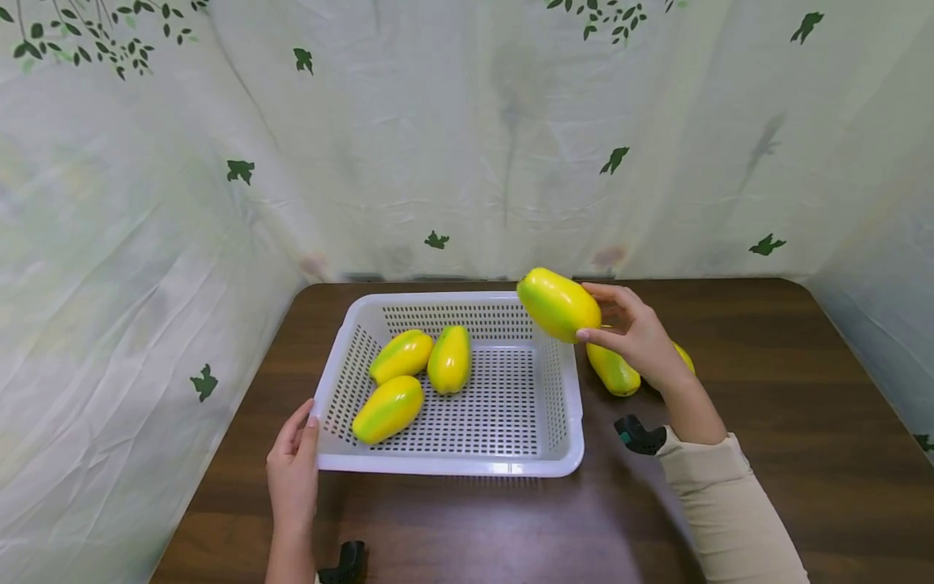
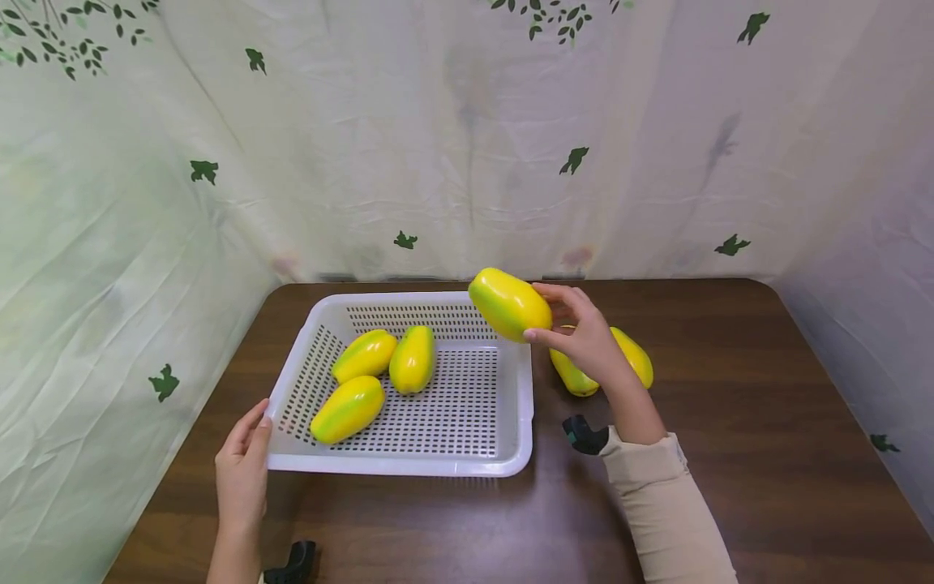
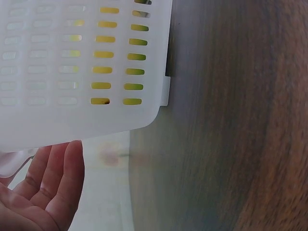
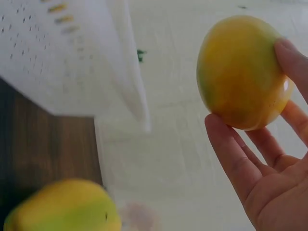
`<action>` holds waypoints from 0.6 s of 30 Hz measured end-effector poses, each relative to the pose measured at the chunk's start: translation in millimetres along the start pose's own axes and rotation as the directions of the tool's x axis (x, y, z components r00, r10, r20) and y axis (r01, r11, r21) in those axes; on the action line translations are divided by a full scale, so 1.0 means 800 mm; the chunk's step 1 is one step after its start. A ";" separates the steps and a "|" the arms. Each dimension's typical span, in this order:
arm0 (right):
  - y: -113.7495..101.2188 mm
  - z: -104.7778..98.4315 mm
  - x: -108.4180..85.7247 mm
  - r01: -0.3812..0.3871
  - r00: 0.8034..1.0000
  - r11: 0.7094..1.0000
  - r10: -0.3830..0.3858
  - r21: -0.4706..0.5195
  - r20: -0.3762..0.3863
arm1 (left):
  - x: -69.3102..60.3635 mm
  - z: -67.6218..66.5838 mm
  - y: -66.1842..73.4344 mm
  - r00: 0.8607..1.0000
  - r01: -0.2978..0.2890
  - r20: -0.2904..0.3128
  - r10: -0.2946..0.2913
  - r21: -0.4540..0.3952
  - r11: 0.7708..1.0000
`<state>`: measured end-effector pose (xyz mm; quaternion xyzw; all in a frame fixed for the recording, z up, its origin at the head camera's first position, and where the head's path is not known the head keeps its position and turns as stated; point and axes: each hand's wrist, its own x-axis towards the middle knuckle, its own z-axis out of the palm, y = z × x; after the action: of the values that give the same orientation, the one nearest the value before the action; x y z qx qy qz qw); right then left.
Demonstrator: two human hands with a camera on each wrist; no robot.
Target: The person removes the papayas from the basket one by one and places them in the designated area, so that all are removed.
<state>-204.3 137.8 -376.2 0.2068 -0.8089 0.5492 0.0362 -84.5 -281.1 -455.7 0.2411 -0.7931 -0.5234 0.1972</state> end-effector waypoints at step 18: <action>0.084 -0.076 -0.069 -0.296 0.917 0.948 0.249 -0.115 -0.313 | 0.023 0.002 -0.052 0.999 -0.035 0.008 0.035 -0.050 0.998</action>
<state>-189.7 230.0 -426.7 0.0041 -0.8567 0.5068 0.0956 -93.3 -304.8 -493.7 0.2197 -0.7849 -0.5405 0.2086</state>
